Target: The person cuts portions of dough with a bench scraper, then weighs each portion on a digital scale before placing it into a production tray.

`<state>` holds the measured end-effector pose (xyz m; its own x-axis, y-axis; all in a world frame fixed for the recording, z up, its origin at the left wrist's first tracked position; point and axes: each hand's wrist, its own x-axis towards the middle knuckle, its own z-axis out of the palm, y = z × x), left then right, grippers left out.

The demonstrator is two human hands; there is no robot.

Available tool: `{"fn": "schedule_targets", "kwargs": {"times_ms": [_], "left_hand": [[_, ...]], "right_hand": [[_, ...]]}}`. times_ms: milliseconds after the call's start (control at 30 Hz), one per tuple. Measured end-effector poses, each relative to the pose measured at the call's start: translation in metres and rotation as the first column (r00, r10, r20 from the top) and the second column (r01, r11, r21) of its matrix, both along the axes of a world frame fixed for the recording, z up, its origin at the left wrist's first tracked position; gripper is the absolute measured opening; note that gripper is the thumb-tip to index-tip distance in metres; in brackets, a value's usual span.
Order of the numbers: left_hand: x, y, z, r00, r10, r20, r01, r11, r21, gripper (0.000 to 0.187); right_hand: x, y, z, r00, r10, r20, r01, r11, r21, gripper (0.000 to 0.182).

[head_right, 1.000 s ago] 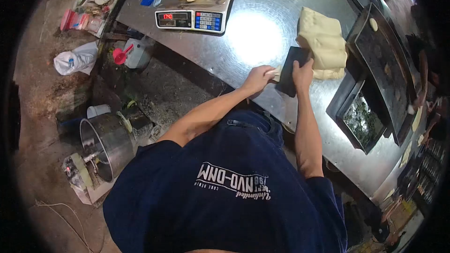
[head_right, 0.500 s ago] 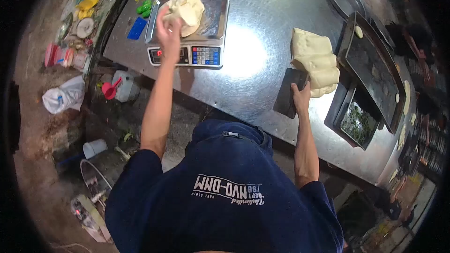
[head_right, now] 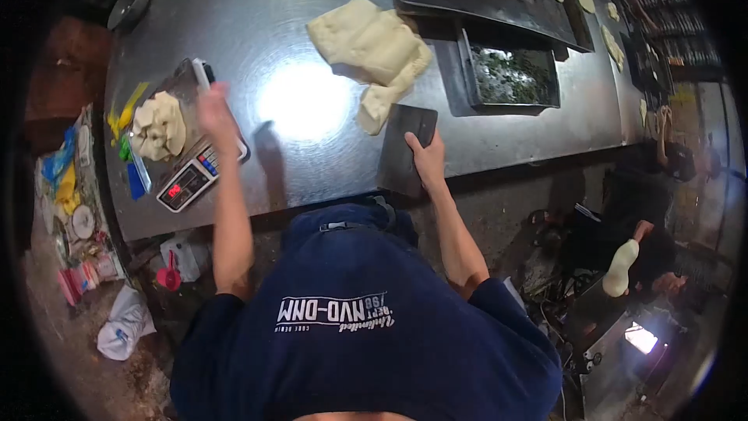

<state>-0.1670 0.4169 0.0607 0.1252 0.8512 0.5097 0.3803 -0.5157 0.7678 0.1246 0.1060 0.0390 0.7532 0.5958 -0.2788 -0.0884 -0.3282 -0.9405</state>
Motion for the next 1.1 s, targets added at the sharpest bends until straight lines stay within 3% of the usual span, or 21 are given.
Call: {"fn": "schedule_targets", "kwargs": {"times_ms": [33,67,100,133,200,300,400,533,567,600,633,667,733,767,833,900,933,967,1033,1067,1100], "left_hand": [[0.038,-0.02,-0.041,0.953,-0.156,0.259,0.255,0.877,-0.409,0.022],[0.076,-0.07,-0.031,0.918,-0.303,0.254,0.394,0.763,-0.512,0.024],[0.109,-0.095,-0.065,0.886,-0.458,0.073,0.418,0.722,-0.552,0.027],[0.141,-0.123,-0.049,0.825,-0.55,0.133,0.422,0.443,-0.791,0.045],[0.188,-0.17,-0.101,0.815,-0.509,-0.277,0.363,0.821,-0.44,0.067],[0.22,-0.178,-0.081,0.797,-0.381,-0.469,0.177,0.89,-0.421,0.081],[0.226,-0.175,-0.089,0.848,-0.314,-0.428,0.132,0.906,-0.403,0.077],[0.179,-0.17,-0.103,0.869,-0.413,-0.274,0.315,0.887,-0.338,0.045],[0.17,-0.178,-0.088,0.905,-0.372,-0.206,0.309,0.909,-0.281,0.028],[0.162,-0.189,-0.084,0.895,-0.389,-0.217,0.306,0.891,-0.337,0.029],[0.153,-0.197,-0.08,0.889,-0.397,-0.227,0.292,0.874,-0.388,0.029],[0.145,-0.201,-0.076,0.886,-0.398,-0.238,0.268,0.859,-0.437,0.029],[0.135,-0.207,-0.088,0.936,-0.321,-0.142,0.201,0.823,-0.532,0.026],[0.132,-0.205,-0.086,0.939,-0.312,-0.147,0.203,0.844,-0.497,0.027],[0.115,-0.207,-0.068,0.959,-0.274,-0.067,0.198,0.822,-0.533,0.025],[0.085,-0.209,-0.045,0.974,-0.222,0.044,0.195,0.722,-0.664,0.027],[0.064,-0.205,-0.048,0.978,-0.112,0.176,0.205,0.683,-0.701,0.028],[0.042,-0.204,-0.054,0.953,0.0,0.303,0.232,0.643,-0.73,0.029],[-0.006,-0.199,-0.068,0.827,0.269,0.494,0.271,0.578,-0.769,0.034],[-0.026,-0.189,-0.079,0.605,0.51,0.611,0.385,0.485,-0.785,0.04],[-0.052,-0.177,-0.072,0.521,0.548,0.654,0.437,0.487,-0.756,0.045]], "right_hand": [[0.007,-0.013,-0.004,0.999,-0.032,0.004,0.032,0.999,-0.006,0.037],[0.014,-0.024,-0.011,0.997,-0.079,-0.003,0.079,0.997,0.0,0.037],[0.021,-0.036,-0.018,0.992,-0.125,-0.011,0.125,0.992,0.001,0.037],[0.026,-0.045,-0.021,0.985,-0.169,-0.021,0.169,0.986,0.002,0.038],[0.036,-0.057,-0.015,0.983,-0.186,0.003,0.186,0.982,-0.01,0.038],[0.048,-0.068,-0.018,0.988,-0.155,0.012,0.156,0.987,-0.05,0.039],[0.059,-0.05,-0.011,0.992,0.02,0.122,-0.015,0.999,-0.043,0.042],[0.06,0.021,0.009,0.911,0.298,0.286,-0.309,0.951,-0.008,0.045],[0.053,0.041,0.02,0.818,0.437,0.373,-0.385,0.899,-0.209,0.045],[0.045,0.058,0.026,0.691,0.582,0.428,-0.429,0.807,-0.406,0.045],[0.034,0.07,0.02,0.485,0.716,0.502,-0.473,0.698,-0.538,0.039],[0.023,0.08,0.01,0.439,0.736,0.515,-0.501,0.677,-0.539,0.038],[0.01,0.099,-0.012,0.337,0.767,0.546,-0.563,0.629,-0.536,0.035],[0.002,0.108,-0.012,0.349,0.774,0.529,-0.55,0.626,-0.553,0.034],[0.005,0.126,-0.048,0.45,0.654,0.608,-0.584,0.731,-0.354,0.045],[0.008,0.141,-0.062,0.541,0.645,0.54,-0.581,0.751,-0.315,0.061],[0.005,0.146,-0.051,0.609,0.663,0.435,-0.59,0.746,-0.31,0.058],[0.006,0.148,-0.061,0.622,0.626,0.469,-0.581,0.771,-0.259,0.057],[0.003,0.146,-0.065,0.672,0.58,0.46,-0.549,0.808,-0.217,0.054],[0.003,0.145,-0.066,0.691,0.58,0.433,-0.546,0.81,-0.214,0.054],[0.004,0.144,-0.067,0.711,0.574,0.405,-0.538,0.816,-0.211,0.053]]}}
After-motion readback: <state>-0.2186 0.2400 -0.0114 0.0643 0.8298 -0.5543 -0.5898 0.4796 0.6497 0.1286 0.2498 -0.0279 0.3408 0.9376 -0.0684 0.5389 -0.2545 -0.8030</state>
